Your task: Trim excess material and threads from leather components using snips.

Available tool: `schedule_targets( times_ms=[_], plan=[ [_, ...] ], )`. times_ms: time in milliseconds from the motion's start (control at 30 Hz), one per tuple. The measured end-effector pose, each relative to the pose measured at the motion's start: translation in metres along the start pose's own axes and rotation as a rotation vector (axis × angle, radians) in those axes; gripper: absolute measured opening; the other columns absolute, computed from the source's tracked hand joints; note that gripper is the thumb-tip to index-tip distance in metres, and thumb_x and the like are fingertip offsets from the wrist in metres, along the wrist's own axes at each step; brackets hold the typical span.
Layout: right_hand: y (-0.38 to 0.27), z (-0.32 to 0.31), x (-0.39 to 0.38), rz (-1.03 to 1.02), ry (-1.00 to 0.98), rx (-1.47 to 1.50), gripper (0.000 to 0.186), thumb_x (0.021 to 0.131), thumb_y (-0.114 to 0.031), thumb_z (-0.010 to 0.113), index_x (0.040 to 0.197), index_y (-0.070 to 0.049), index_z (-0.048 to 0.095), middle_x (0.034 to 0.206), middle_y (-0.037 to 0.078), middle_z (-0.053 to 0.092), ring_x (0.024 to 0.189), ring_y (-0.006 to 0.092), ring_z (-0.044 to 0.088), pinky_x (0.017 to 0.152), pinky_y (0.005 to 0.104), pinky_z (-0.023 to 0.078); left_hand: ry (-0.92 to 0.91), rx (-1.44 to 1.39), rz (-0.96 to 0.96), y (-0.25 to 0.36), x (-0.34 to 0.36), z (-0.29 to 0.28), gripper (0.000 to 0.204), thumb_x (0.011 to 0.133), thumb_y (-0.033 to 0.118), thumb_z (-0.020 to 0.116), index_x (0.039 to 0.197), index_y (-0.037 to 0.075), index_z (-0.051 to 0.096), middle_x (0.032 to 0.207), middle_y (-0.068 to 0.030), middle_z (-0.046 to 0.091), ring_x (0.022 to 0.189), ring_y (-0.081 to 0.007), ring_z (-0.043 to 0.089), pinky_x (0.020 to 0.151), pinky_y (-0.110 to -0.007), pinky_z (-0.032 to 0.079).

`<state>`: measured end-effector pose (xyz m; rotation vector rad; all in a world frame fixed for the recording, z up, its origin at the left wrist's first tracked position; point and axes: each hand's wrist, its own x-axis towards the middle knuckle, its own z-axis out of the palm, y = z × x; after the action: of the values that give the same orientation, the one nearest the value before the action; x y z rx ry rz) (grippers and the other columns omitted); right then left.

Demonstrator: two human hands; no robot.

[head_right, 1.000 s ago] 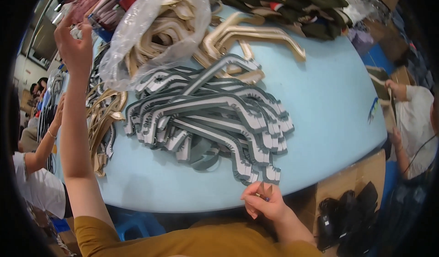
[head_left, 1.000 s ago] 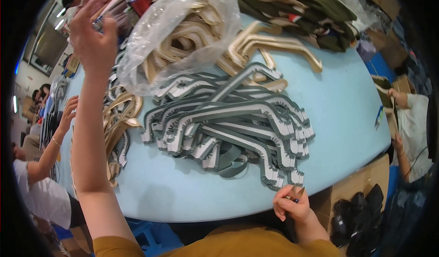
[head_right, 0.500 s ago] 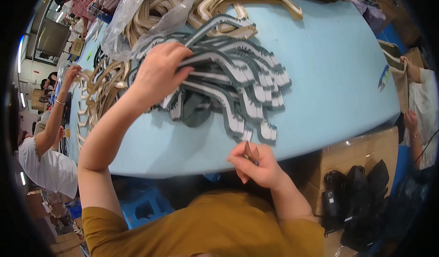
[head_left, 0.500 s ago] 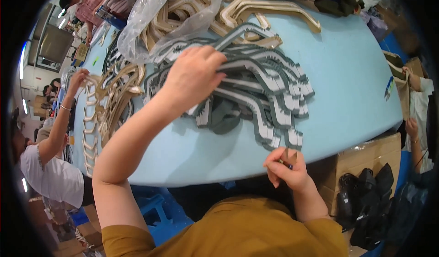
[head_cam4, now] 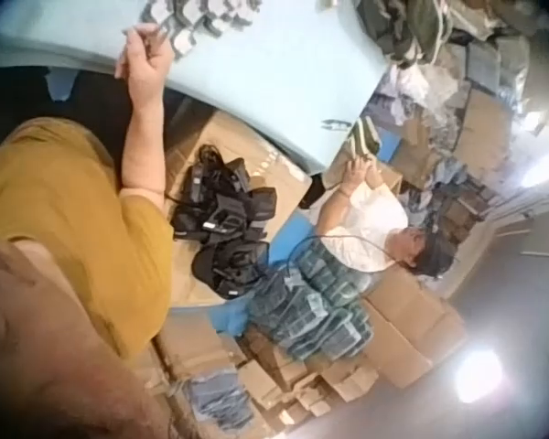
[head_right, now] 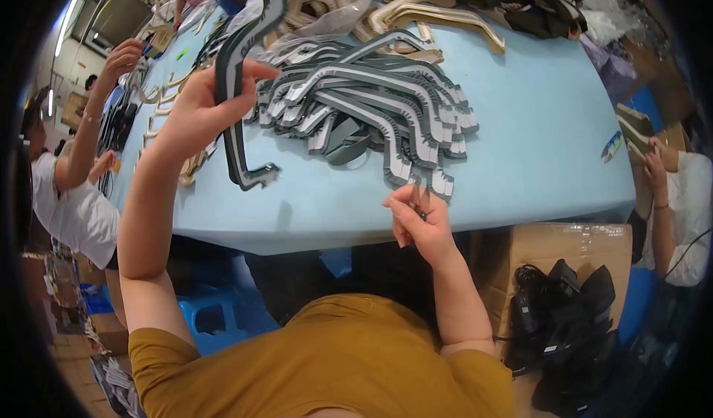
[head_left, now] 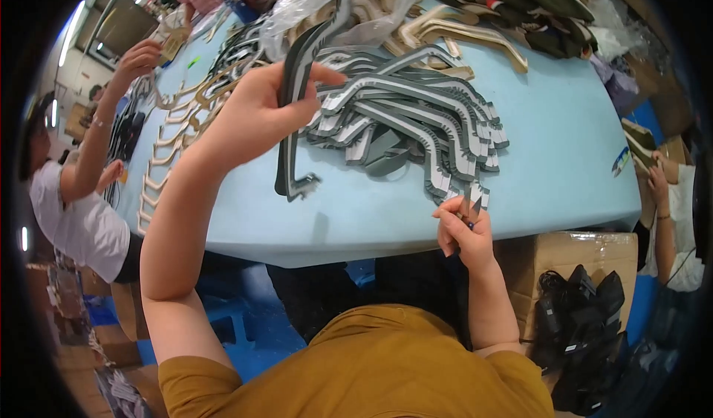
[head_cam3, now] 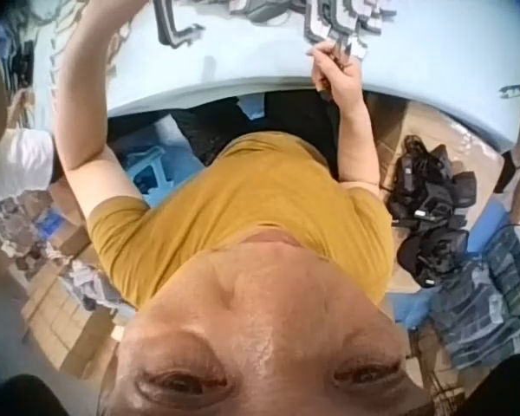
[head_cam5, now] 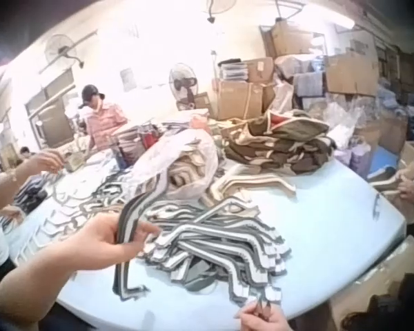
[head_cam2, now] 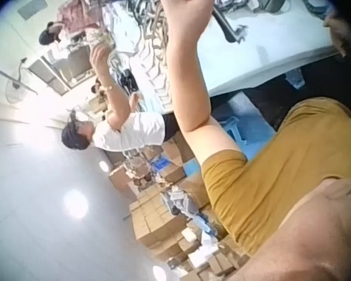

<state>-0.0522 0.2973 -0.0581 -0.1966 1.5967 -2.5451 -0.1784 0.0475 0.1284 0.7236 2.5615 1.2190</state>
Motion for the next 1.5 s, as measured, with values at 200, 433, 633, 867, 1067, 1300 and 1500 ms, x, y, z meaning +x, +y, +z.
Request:
schedule_targets(
  times_ms=[200,433,633,867,1067,1300,1500],
  plan=[
    [-0.011,0.031,0.000,0.004,-0.031,-0.052,0.018,0.088,-0.011,0.051,0.101,0.002,0.053,0.052,-0.002,0.042,0.040,0.0043,0.035,0.040,0.0183,0.027,-0.031,-0.563,-0.031,-0.017,-0.091,0.033,0.037,0.084,0.023,0.051,0.107,-0.006,0.057,0.059,-0.0026,0.048,0.056,-0.0097,0.046,0.056,-0.023,0.035],
    [-0.021,0.097,0.018,0.076,-0.120,-0.001,0.026,0.085,-0.014,0.058,0.107,0.000,0.052,0.057,-0.004,0.044,0.042,0.0021,0.036,0.038,0.0182,0.027,-0.229,-1.067,-0.101,-0.064,-0.149,0.110,0.036,0.087,0.025,0.050,0.106,-0.004,0.059,0.064,-0.0024,0.052,0.061,-0.0108,0.050,0.060,-0.024,0.039],
    [-0.015,0.119,0.007,0.134,-0.194,-0.175,0.014,0.085,-0.017,0.060,0.086,-0.003,0.058,0.053,-0.006,0.045,0.042,0.0015,0.037,0.039,0.0171,0.027,0.004,-1.092,-0.150,-0.065,-0.168,0.132,0.033,0.084,0.017,0.055,0.112,-0.001,0.054,0.073,-0.0045,0.056,0.064,-0.0112,0.054,0.062,-0.024,0.043],
    [-0.006,0.132,-0.003,0.143,-0.090,-0.154,0.019,0.086,-0.012,0.056,0.101,-0.001,0.054,0.073,0.000,0.050,0.046,0.0027,0.039,0.041,0.0168,0.029,0.319,-1.227,-0.340,-0.061,-0.183,0.131,0.026,0.087,0.012,0.054,0.109,-0.002,0.056,0.065,-0.0093,0.060,0.048,-0.0104,0.051,0.046,-0.020,0.041],
    [0.004,0.085,-0.014,0.272,0.005,-0.137,0.022,0.092,-0.020,0.045,0.085,-0.001,0.053,0.072,0.007,0.057,0.056,0.0109,0.052,0.052,0.0238,0.040,0.255,-1.350,-0.378,-0.066,-0.194,0.120,0.033,0.088,0.012,0.052,0.118,-0.002,0.049,0.059,-0.0082,0.057,0.042,-0.0081,0.044,0.041,-0.019,0.034],
    [-0.016,0.104,-0.020,-0.141,-0.173,-0.993,0.018,0.086,-0.014,0.056,0.097,-0.002,0.048,0.062,0.004,0.046,0.053,0.0153,0.045,0.052,0.0233,0.039,0.292,-1.405,-0.392,-0.075,-0.199,0.126,0.031,0.088,0.013,0.052,0.116,0.000,0.051,0.057,-0.0060,0.055,0.042,-0.0064,0.043,0.040,-0.018,0.031],
    [-0.030,0.122,-0.015,-0.354,-0.310,-1.134,0.033,0.075,-0.007,0.064,0.105,-0.004,0.051,0.083,0.011,0.055,0.060,0.0231,0.054,0.052,0.0300,0.045,0.305,-1.359,-0.406,-0.074,-0.201,0.128,0.027,0.088,0.013,0.052,0.113,0.001,0.054,0.056,-0.0048,0.055,0.043,-0.0053,0.043,0.039,-0.018,0.029]
  ],
)
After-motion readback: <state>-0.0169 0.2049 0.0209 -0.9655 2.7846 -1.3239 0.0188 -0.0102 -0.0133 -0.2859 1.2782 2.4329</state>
